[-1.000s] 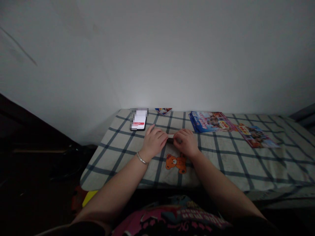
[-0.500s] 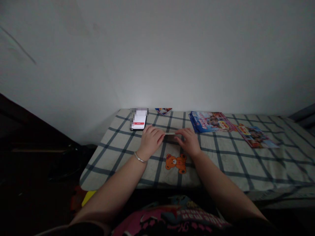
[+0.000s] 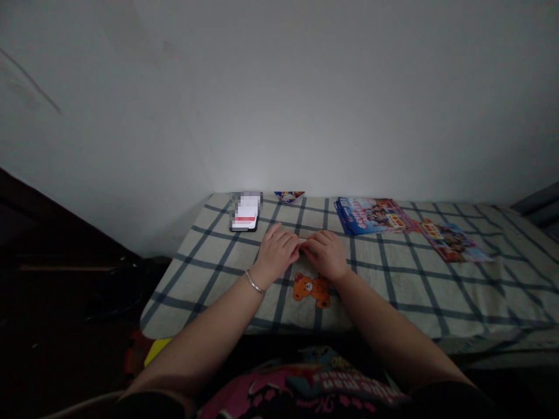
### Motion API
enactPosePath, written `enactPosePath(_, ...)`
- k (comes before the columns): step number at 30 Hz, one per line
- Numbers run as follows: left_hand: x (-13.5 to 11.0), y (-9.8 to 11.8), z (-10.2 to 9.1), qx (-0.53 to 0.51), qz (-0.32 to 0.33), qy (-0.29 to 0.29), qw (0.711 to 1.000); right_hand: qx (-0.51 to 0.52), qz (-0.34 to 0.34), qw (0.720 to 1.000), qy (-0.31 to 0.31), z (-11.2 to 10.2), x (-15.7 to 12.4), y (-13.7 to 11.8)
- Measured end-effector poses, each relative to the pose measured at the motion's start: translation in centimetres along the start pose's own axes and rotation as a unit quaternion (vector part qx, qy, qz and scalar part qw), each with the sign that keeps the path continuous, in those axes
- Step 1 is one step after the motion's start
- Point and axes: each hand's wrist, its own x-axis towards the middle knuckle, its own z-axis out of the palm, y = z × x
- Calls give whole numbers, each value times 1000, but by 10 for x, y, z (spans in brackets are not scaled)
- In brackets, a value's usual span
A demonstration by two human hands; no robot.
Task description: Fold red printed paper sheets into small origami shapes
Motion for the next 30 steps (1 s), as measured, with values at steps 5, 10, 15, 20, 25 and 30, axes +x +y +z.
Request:
enactPosePath(5, 0, -4, -1, -7, -14, 5, 1000, -1, 13, 1000, 4, -1, -1, 3)
enactPosePath(10, -1, -9, 0, -11, -24, 8, 1000, 16, 35, 999, 23, 1, -3, 17)
enactPosePath(15, -2, -13, 1, -18, -23, 5, 1000, 24, 42, 999, 19, -1, -5, 24)
enactPosePath(20, -5, -20, -1, -36, -60, -3, 998, 52, 61, 996, 27, -2, -6, 29)
enactPosePath(25, -7, -26, -1, -48, -84, -9, 995, 101, 105, 988, 42, -2, -10, 37)
enactPosePath(30, -6, -28, -2, -51, -77, -12, 996, 109, 121, 986, 35, -2, -10, 39)
